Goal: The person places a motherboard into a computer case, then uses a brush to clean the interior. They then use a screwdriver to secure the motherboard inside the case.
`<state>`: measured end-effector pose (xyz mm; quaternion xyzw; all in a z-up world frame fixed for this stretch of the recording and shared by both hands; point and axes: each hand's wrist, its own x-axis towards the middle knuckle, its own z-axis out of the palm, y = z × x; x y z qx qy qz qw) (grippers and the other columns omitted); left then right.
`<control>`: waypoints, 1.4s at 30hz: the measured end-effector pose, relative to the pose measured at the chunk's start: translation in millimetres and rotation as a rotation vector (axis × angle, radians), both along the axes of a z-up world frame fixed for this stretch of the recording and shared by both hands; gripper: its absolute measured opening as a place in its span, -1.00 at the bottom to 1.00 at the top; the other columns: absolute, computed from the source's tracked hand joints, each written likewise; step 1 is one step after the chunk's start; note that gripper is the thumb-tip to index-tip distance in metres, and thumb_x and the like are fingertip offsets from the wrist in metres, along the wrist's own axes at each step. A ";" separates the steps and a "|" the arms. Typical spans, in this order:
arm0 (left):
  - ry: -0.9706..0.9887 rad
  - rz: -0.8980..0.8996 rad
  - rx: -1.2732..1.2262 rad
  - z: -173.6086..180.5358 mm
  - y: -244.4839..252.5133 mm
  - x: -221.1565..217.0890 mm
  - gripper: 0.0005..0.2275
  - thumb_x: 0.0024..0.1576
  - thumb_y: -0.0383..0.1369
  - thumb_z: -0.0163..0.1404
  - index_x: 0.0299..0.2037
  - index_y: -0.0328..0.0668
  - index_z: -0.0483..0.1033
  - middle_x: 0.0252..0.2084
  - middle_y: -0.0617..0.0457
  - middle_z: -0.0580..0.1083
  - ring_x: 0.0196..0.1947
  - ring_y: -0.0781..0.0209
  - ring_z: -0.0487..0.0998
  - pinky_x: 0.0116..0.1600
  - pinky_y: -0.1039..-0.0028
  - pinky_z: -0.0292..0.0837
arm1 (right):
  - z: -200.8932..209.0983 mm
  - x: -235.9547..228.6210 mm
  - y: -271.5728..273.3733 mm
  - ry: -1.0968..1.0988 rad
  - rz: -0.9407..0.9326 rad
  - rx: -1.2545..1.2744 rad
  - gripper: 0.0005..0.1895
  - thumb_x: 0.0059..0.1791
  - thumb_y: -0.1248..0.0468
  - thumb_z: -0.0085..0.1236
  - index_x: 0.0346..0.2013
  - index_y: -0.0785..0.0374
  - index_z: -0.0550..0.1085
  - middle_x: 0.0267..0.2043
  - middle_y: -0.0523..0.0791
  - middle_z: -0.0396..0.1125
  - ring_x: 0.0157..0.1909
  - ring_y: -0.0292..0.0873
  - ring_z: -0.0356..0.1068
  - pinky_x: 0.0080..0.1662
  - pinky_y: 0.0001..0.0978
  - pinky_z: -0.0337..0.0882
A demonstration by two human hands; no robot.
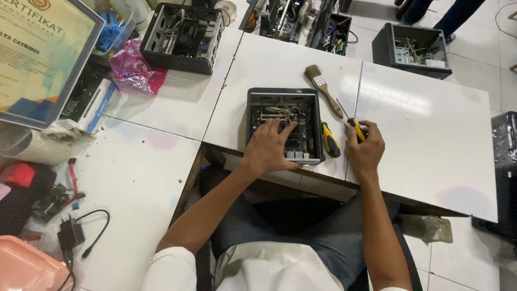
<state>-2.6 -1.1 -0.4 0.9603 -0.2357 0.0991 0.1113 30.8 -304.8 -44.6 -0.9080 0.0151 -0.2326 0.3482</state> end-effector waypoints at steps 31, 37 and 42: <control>0.076 -0.007 0.020 12.9 1.0 -2.0 0.02 -0.15 0.39 0.22 0.47 -0.04 0.33 0.24 -0.43 0.42 0.33 -0.40 0.46 0.36 -0.10 0.43 | 3.6 -4.2 6.1 0.034 0.020 -0.136 -0.67 0.09 0.28 0.36 0.10 0.34 0.55 -0.16 0.08 0.42 -0.13 0.06 0.40 -0.14 -0.18 0.50; 0.082 -0.009 0.007 11.2 0.8 -1.3 0.02 -0.14 0.35 0.25 0.49 -0.05 0.30 0.24 -0.46 0.42 0.32 -0.42 0.47 0.34 -0.13 0.45 | 3.3 -4.5 6.7 0.043 0.011 -0.153 -0.68 0.08 0.29 0.36 0.10 0.34 0.55 -0.16 0.08 0.43 -0.14 0.06 0.41 -0.15 -0.17 0.50; 0.042 -0.005 0.013 4.6 0.5 0.3 0.04 -0.21 0.37 0.26 0.47 -0.02 0.34 0.21 -0.43 0.43 0.31 -0.42 0.48 0.32 -0.11 0.46 | -1.1 -2.7 4.0 0.030 0.016 -0.152 -0.68 0.09 0.26 0.34 0.09 0.32 0.55 -0.17 0.07 0.43 -0.14 0.06 0.40 -0.15 -0.16 0.50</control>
